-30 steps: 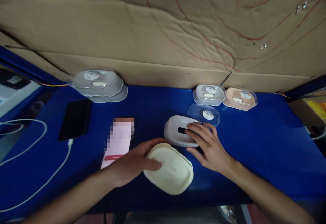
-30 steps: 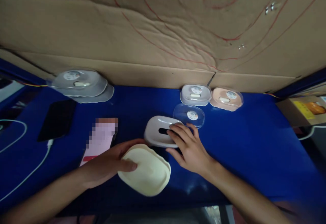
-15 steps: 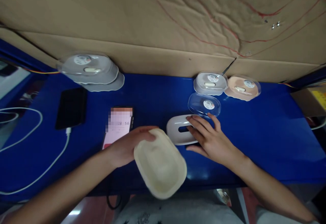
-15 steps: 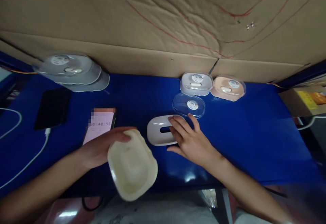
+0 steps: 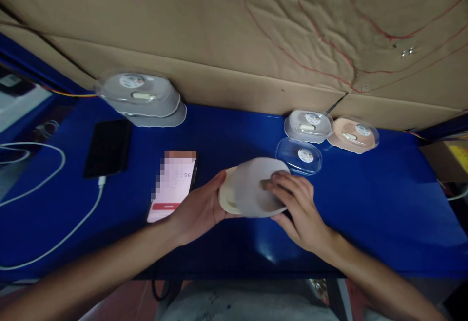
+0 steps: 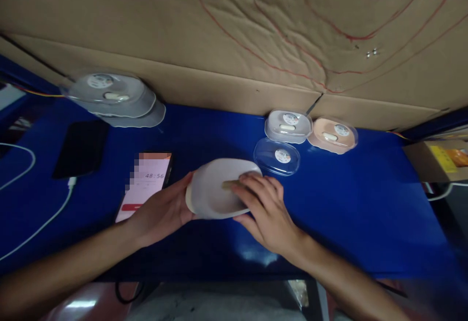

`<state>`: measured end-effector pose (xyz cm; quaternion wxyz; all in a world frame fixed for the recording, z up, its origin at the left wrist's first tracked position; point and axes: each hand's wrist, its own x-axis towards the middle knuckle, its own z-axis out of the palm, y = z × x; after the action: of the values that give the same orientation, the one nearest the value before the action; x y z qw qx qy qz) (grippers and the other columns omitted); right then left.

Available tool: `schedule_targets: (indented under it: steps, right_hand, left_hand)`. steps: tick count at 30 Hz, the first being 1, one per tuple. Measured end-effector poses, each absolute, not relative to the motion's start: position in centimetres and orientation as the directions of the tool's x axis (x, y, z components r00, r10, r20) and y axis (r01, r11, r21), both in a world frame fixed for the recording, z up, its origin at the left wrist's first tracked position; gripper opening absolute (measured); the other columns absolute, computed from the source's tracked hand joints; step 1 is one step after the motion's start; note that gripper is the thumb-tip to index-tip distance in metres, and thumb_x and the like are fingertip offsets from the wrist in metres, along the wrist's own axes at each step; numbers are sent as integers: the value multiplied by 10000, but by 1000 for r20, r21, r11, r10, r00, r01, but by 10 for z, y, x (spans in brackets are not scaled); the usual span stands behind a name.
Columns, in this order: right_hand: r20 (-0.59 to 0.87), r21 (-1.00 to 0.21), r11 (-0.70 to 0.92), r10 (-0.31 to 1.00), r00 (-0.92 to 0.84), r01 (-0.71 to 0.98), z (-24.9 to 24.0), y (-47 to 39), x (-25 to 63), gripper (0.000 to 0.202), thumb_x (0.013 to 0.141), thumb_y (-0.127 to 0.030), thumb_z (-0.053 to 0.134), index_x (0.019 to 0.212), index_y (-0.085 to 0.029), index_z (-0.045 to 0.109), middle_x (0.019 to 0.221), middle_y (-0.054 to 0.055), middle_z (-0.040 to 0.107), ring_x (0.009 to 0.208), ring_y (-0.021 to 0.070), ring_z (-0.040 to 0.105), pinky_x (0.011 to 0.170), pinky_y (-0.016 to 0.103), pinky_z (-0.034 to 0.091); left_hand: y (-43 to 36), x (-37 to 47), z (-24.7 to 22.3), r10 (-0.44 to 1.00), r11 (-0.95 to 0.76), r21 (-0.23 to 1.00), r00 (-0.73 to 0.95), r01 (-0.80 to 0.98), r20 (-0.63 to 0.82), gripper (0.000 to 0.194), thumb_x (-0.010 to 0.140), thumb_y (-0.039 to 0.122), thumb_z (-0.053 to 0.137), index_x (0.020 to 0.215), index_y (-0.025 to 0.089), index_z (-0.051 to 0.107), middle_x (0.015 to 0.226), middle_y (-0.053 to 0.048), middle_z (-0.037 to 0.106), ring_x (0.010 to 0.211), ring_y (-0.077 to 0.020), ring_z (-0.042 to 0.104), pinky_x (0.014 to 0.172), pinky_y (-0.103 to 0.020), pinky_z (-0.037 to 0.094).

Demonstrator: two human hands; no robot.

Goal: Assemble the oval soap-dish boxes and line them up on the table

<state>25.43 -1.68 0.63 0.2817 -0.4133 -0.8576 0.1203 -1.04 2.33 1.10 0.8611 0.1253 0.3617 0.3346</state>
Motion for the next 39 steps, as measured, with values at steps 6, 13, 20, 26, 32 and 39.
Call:
schedule_targets:
  steps: [6, 13, 20, 26, 32, 39]
  right_hand:
    - [325, -240, 722, 689, -647, 648, 2, -14, 244, 394, 1125, -376, 498, 1480, -230, 582, 1441, 115, 678, 1386, 280, 565, 1155, 464, 343]
    - [239, -219, 466, 878, -415, 857, -10, 26, 297, 668, 1086, -542, 516, 1668, -257, 354, 1675, 144, 460, 1565, 376, 379, 1225, 587, 301]
    - [292, -161, 428, 881, -372, 889, -10, 32, 302, 398, 1116, -361, 514, 1499, -273, 575, 1524, 118, 627, 1400, 330, 565, 1114, 540, 400]
    - [336, -255, 541, 826, -451, 801, -4, 16, 289, 518, 1105, -493, 500, 1572, -269, 489, 1553, 161, 571, 1545, 365, 437, 1228, 622, 274]
    - [242, -285, 706, 708, -664, 648, 2, 3, 270, 997, 1003, -669, 614, 1727, -186, 128, 1648, 220, 482, 1533, 351, 470, 1254, 571, 302]
    - [129, -292, 688, 717, -685, 664, -1, 6, 274, 983, 1006, -690, 585, 1730, -228, 108, 1712, 205, 387, 1614, 365, 334, 1283, 632, 238]
  left_hand:
    - [18, -7, 14, 713, 692, 603, 506, -396, -486, 582, 920, 585, 771, 1382, 253, 651, 1352, -115, 720, 1134, -297, 707, 844, -359, 598]
    - [22, -8, 11, 693, 720, 611, 301, -329, -655, 399, 1011, 552, 652, 1189, 212, 758, 1178, -69, 786, 1159, -265, 689, 897, -314, 567]
    - [24, -9, 9, 668, 741, 562, 325, -367, -669, 461, 999, 635, 632, 1097, 207, 772, 1063, -60, 797, 1049, -238, 705, 829, -296, 574]
    - [22, -6, 12, 733, 679, 625, 326, -385, -596, 465, 899, 565, 809, 1205, 226, 721, 1090, -41, 741, 974, -187, 657, 803, -265, 564]
    - [19, -6, 8, 700, 711, 617, 426, -338, -573, 578, 894, 646, 772, 1301, 243, 695, 1192, -74, 737, 1131, -259, 643, 883, -326, 563]
    - [20, -6, 8, 692, 722, 592, 397, -358, -603, 391, 963, 533, 744, 1228, 246, 741, 1131, -54, 771, 1012, -212, 684, 822, -284, 571]
